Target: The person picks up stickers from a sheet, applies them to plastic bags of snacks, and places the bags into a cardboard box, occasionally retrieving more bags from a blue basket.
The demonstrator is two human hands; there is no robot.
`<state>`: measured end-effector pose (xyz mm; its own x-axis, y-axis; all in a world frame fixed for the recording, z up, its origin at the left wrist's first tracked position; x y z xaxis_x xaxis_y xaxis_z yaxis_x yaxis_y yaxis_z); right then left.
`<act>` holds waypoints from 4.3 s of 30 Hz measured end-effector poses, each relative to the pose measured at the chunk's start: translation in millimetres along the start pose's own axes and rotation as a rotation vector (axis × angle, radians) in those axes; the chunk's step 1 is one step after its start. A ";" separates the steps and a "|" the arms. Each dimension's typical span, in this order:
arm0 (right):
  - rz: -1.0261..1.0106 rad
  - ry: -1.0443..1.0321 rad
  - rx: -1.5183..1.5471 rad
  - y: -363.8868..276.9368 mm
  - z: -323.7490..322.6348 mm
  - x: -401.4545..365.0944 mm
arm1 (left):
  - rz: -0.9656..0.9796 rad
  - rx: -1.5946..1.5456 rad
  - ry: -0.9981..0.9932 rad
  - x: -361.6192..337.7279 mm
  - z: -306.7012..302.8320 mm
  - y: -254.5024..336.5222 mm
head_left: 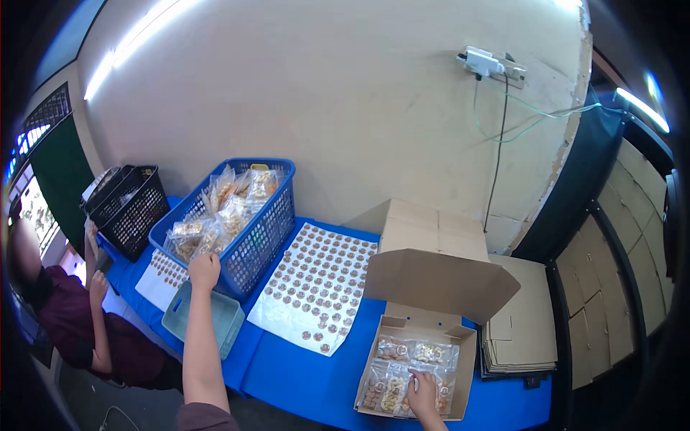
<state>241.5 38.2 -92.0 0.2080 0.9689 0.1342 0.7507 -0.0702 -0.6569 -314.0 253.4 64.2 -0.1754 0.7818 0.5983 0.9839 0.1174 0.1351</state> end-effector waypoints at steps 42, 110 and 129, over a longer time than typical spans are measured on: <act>-0.510 0.058 0.513 -517.3 236.3 115.3 | 0.013 -0.582 -0.281 62.1 3.0 -148.4; -1.236 0.215 -0.458 -677.1 440.1 425.6 | 0.172 -0.672 -0.081 59.2 8.8 -152.3; -0.730 -0.205 -0.825 -660.0 449.5 496.9 | 0.200 -0.641 -0.118 50.3 8.3 -149.0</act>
<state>-432.5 672.7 74.7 -0.5017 0.8578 0.1116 0.8523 0.4683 0.2329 -469.1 280.3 67.6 0.0485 0.8164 0.5754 0.7750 -0.3942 0.4940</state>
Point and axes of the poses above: each hand's wrist, its own x-axis towards the middle knuckle, its own z-axis out of the palm, y = z × x, the point moved 3 cm from there along x, towards the middle knuckle, and after that the axes turned 7 degrees about z, right-handed, at the moved point
